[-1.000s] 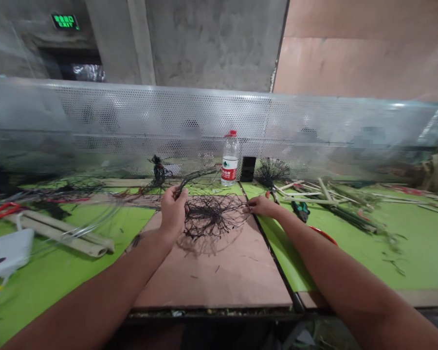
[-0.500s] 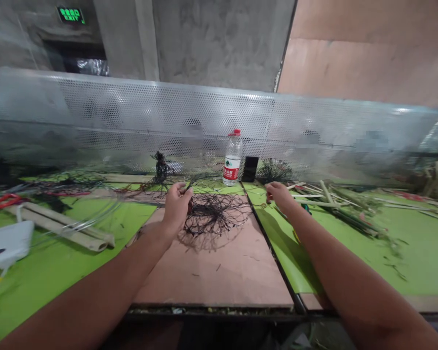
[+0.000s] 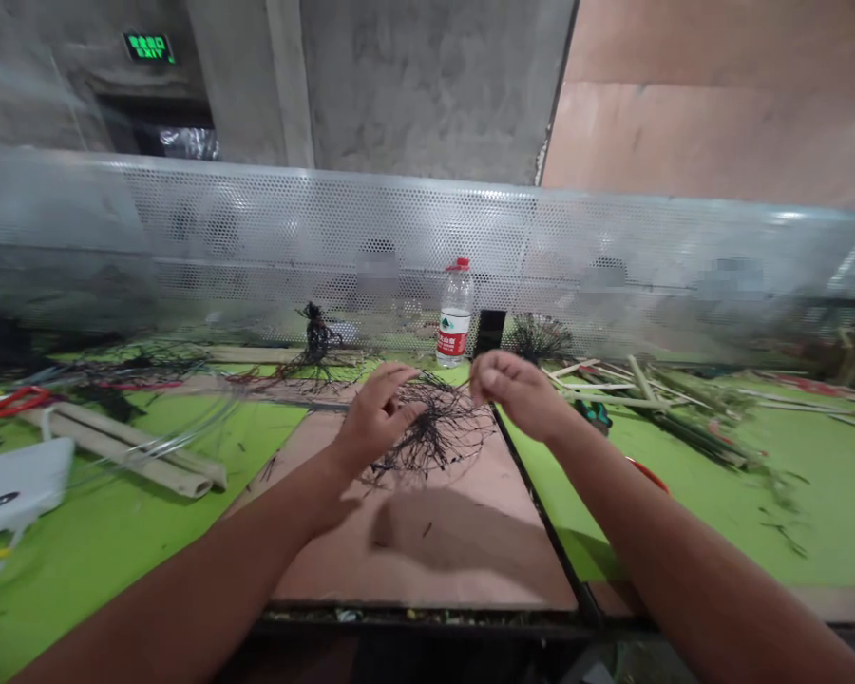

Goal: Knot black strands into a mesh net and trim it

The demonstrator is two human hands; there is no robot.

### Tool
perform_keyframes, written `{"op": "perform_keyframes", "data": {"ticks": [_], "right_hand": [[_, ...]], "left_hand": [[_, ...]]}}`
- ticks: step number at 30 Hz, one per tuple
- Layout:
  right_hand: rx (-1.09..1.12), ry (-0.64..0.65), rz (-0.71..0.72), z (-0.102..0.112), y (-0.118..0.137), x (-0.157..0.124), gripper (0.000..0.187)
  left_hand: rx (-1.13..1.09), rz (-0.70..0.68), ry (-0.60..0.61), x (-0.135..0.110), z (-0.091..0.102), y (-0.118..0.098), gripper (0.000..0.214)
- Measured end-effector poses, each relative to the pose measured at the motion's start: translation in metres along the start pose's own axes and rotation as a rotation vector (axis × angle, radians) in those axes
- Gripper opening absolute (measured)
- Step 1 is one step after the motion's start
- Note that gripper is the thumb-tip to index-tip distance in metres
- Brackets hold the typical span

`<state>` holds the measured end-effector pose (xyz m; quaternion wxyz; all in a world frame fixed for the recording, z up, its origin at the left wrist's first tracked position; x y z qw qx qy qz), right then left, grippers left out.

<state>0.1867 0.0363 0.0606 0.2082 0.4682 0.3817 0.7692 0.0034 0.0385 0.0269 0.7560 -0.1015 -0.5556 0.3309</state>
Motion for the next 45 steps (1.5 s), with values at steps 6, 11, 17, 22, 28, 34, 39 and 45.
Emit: {"op": "perform_keyframes", "data": {"ticks": [6,11,17,22,28,34,39,45], "right_hand": [[-0.306,0.113,0.001,-0.057,0.004,-0.012,0.016],[-0.048,-0.111,-0.09,-0.027,-0.013,-0.006,0.026],[0.019,0.161,-0.086,-0.038,-0.028,0.002,0.08],[-0.137,-0.015,-0.207,0.003,-0.02,0.006,0.043],[0.004,-0.625,-0.03,0.133,0.023,-0.008,0.025],[-0.578,-0.873,-0.205,0.211,0.017,-0.042,0.022],[-1.149,-0.358,-0.624,0.194,-0.014,-0.037,0.017],[-0.551,-0.118,-0.28,0.066,0.021,-0.007,0.037]], "left_hand": [[-0.246,0.042,0.32,-0.014,-0.037,-0.015,0.02],[-0.465,0.263,0.173,-0.008,-0.024,-0.001,0.026],[-0.947,0.31,0.179,0.0,-0.022,-0.023,0.029],[-1.074,0.356,-0.038,0.014,0.007,0.0,0.025],[-1.068,0.407,-0.437,0.03,0.066,0.065,0.021],[-0.99,0.429,-0.309,0.028,0.056,0.057,0.025],[-0.855,0.413,0.114,0.017,0.005,0.008,0.029],[-0.617,0.503,0.41,-0.004,-0.043,-0.021,0.034]]}}
Point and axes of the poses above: each hand's wrist, its own x-axis towards the middle knuckle, its own z-axis out of the back of the hand, y = z × x, the point moved 7 cm from there along x, towards the middle knuckle, and after that the axes turned 2 degrees about x, right-handed, at the moved point
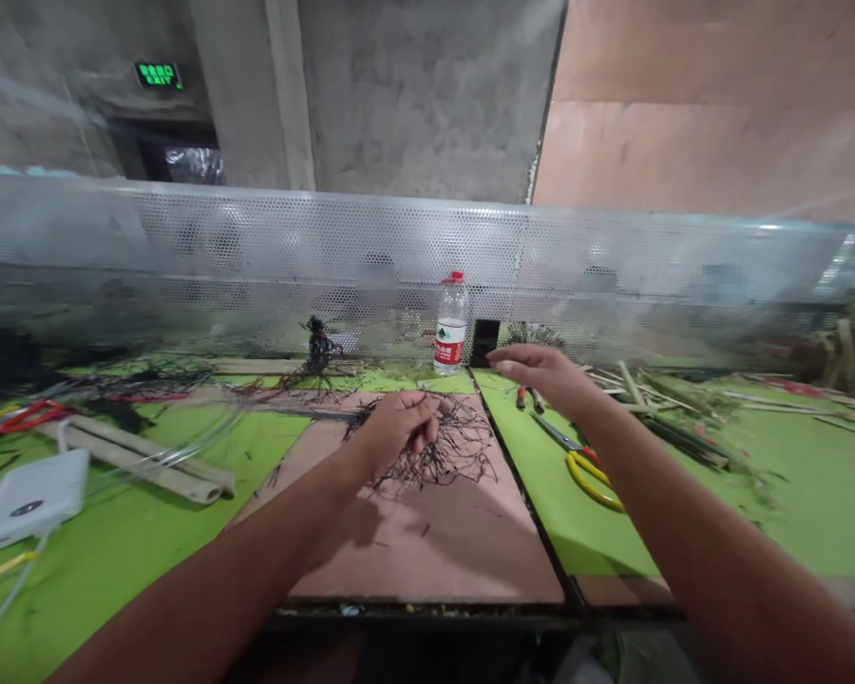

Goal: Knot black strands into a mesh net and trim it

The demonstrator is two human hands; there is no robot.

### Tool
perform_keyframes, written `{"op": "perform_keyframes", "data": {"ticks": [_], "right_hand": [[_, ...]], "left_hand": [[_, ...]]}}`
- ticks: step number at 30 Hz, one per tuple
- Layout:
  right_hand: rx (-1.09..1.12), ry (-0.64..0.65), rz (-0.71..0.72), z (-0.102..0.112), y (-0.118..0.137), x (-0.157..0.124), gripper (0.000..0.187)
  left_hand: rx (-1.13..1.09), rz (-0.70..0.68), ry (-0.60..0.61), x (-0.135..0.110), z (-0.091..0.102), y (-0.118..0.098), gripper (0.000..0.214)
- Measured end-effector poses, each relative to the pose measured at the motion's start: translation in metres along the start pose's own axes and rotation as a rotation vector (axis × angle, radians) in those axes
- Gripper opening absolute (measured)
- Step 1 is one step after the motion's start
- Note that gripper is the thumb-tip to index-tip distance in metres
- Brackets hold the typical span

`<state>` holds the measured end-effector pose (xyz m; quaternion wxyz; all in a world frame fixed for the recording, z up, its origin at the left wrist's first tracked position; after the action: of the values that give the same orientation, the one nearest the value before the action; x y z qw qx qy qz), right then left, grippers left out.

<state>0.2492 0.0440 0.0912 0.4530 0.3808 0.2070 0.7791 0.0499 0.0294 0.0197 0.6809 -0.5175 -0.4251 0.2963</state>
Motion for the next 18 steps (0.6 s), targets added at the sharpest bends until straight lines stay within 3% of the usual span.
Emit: {"op": "perform_keyframes", "data": {"ticks": [2,5,8,12,15,18], "right_hand": [[0.139,0.145,0.089,-0.036,0.028,-0.005,0.034],[0.274,0.244,0.16,-0.07,0.043,-0.009,0.035],[0.423,0.303,0.21,-0.083,0.04,-0.007,0.051],[0.582,0.515,0.256,-0.089,0.036,-0.01,0.074],[0.652,0.563,0.243,-0.091,0.035,-0.013,0.063],[0.684,0.454,0.246,-0.097,0.033,-0.012,0.034]], "left_hand": [[0.024,0.051,0.006,0.0,-0.007,0.007,0.035],[0.036,0.057,0.019,0.001,-0.01,0.012,0.034],[-0.005,0.066,0.039,0.0,-0.009,0.013,0.035],[-0.052,0.162,0.152,-0.005,-0.011,0.015,0.035],[-0.051,0.216,0.257,-0.011,-0.016,0.015,0.032],[-0.047,0.255,0.295,-0.014,-0.019,0.016,0.033]]}}
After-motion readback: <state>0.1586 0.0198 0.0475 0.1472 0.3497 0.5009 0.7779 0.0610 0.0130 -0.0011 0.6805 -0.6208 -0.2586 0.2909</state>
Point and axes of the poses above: each hand's wrist, its own x-axis towards the middle knuckle, its own z-axis out of the back of the hand, y = z × x, the point moved 7 cm from there along x, towards the middle knuckle, and after that the axes turned 2 degrees about x, right-handed, at the moved point
